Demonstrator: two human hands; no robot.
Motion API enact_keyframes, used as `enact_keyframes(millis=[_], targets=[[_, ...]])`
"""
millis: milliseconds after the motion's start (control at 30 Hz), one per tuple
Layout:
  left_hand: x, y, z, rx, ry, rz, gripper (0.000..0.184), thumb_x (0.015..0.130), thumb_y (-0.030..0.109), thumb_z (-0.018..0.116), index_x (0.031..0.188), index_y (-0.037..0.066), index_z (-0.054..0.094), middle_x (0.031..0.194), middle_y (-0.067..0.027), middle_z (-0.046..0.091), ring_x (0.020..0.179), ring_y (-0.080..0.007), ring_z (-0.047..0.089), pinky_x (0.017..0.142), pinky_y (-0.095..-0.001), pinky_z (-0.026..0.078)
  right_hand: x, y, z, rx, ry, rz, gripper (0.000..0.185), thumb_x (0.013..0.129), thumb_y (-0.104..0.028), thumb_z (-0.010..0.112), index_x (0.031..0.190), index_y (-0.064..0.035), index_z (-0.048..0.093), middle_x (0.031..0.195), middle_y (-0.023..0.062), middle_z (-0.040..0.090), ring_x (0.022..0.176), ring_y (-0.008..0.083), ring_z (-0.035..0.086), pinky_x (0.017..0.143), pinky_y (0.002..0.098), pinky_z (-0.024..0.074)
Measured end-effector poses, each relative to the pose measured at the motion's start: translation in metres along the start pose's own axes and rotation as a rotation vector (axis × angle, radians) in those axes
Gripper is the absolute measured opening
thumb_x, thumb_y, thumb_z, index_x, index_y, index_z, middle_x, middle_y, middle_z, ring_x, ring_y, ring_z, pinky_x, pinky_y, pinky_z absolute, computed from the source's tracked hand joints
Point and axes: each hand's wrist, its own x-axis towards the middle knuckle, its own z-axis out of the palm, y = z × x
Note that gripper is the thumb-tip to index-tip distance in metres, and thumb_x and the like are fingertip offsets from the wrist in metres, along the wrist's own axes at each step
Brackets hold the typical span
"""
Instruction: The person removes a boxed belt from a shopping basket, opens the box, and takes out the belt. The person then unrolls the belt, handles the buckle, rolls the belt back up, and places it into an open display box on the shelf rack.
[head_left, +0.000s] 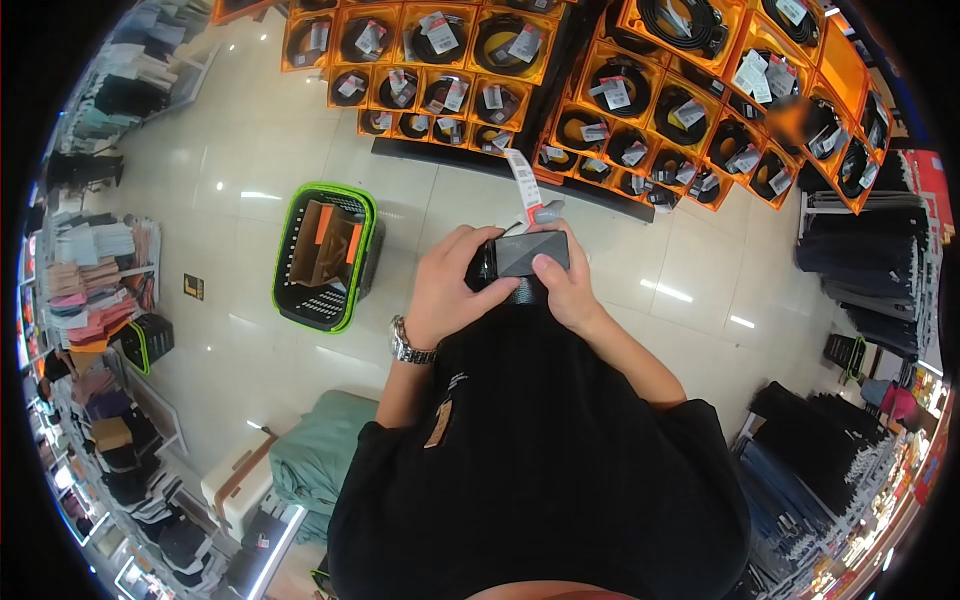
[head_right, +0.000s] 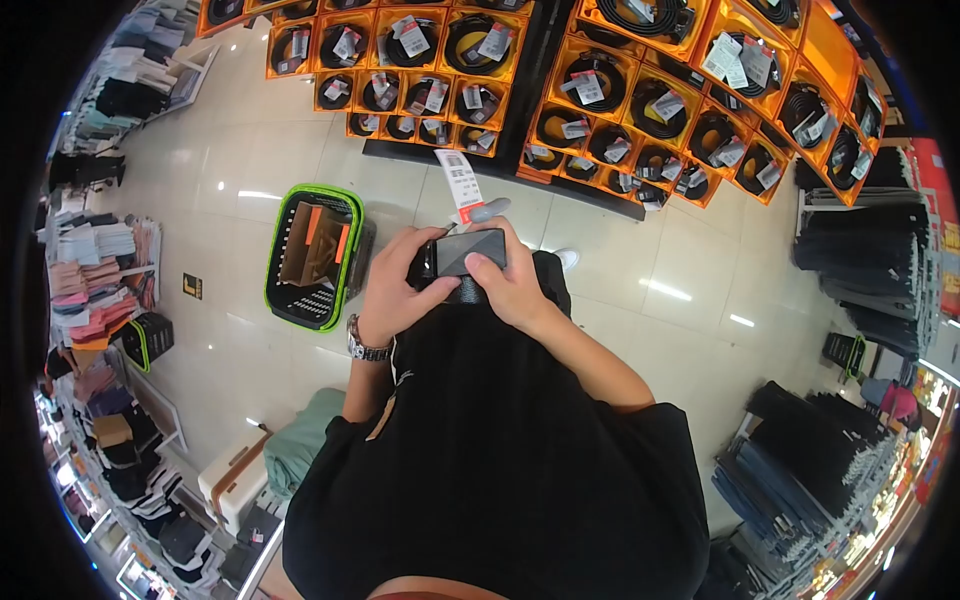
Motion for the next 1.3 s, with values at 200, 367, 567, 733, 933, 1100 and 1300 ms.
enact_keyframes(millis=[200, 367, 567, 733, 933, 1100, 1300], targets=[[-0.006, -0.016, 0.009, -0.5, 0.214, -0.028, 0.055, 0.067, 0.019, 0.081, 0.113, 0.001, 0.056, 0.097, -0.0059, 0.058, 0.09, -0.0167, 0.056, 0.082, -0.0275, 0.045, 0.006, -0.003, 0.001, 0.05, -0.098, 0.01, 0.032, 0.09, -0.022, 0.051, 0.114, -0.0004, 0.048, 0.099, 0.0054, 0.057, 0.095, 0.0116, 0.05, 0.087, 0.0273, 0.0402], [-0.002, -0.021, -0.001, -0.765, 0.219, -0.015, 0.061, 0.071, 0.024, 0.081, 0.118, -0.003, 0.052, 0.109, -0.005, 0.056, 0.099, -0.0135, 0.054, 0.089, -0.0271, 0.042, 0.006, 0.012, 0.0, -0.059, -0.249, 0.063, 0.034, 0.09, -0.024, 0.053, 0.112, 0.0014, 0.052, 0.078, 0.0007, 0.053, 0.071, 0.0074, 0.047, 0.064, 0.0245, 0.0382], [-0.001, -0.03, -0.01, -0.822, 0.128, 0.0, 0.065, 0.072, 0.029, 0.081, 0.12, -0.003, 0.052, 0.111, -0.0052, 0.057, 0.1, -0.0128, 0.053, 0.088, -0.0263, 0.042, 0.004, 0.024, -0.002, -0.091, -0.253, 0.058, 0.035, 0.088, -0.022, 0.057, 0.112, 0.0025, 0.053, 0.066, -0.0013, 0.048, 0.058, 0.0054, 0.043, 0.052, 0.0235, 0.0337], [0.0, -0.031, -0.013, -0.716, 0.06, -0.008, 0.065, 0.068, 0.03, 0.083, 0.119, -0.001, 0.055, 0.109, -0.0046, 0.058, 0.099, -0.0114, 0.053, 0.086, -0.0252, 0.042, 0.007, -0.004, 0.001, 0.066, -0.126, -0.018, 0.023, 0.09, -0.018, 0.057, 0.103, 0.0017, 0.054, 0.075, -0.0025, 0.053, 0.064, 0.0034, 0.045, 0.058, 0.02, 0.037], [0.01, -0.029, -0.006, -0.448, 0.19, -0.009, 0.069, 0.057, 0.034, 0.085, 0.111, 0.001, 0.058, 0.106, -0.0078, 0.059, 0.101, -0.021, 0.056, 0.092, -0.0313, 0.041, 0.006, -0.016, -0.004, 0.078, -0.101, 0.06, 0.02, 0.092, -0.019, 0.057, 0.099, -0.0006, 0.053, 0.076, -0.004, 0.053, 0.065, 0.0005, 0.043, 0.057, 0.0179, 0.0336], [0.012, -0.025, -0.004, -0.146, 0.496, 0.043, 0.062, 0.057, 0.031, 0.085, 0.104, 0.001, 0.059, 0.103, -0.0091, 0.058, 0.094, -0.0215, 0.056, 0.084, -0.0311, 0.043, 0.008, -0.015, -0.006, 0.116, -0.086, 0.126, 0.02, 0.091, -0.017, 0.059, 0.101, -0.0006, 0.053, 0.077, -0.0042, 0.053, 0.066, -0.0001, 0.044, 0.057, 0.0169, 0.0338], [0.004, -0.028, 0.001, -0.22, 0.339, -0.274, 0.025, 0.073, 0.016, 0.078, 0.08, -0.001, 0.061, 0.075, -0.007, 0.061, 0.071, -0.0149, 0.056, 0.066, -0.0286, 0.044, 0.005, 0.001, 0.007, 0.222, -0.007, 0.159, 0.025, 0.092, -0.014, 0.059, 0.109, 0.0005, 0.048, 0.085, -0.0016, 0.053, 0.063, -0.0004, 0.043, 0.054, 0.0165, 0.0339]])
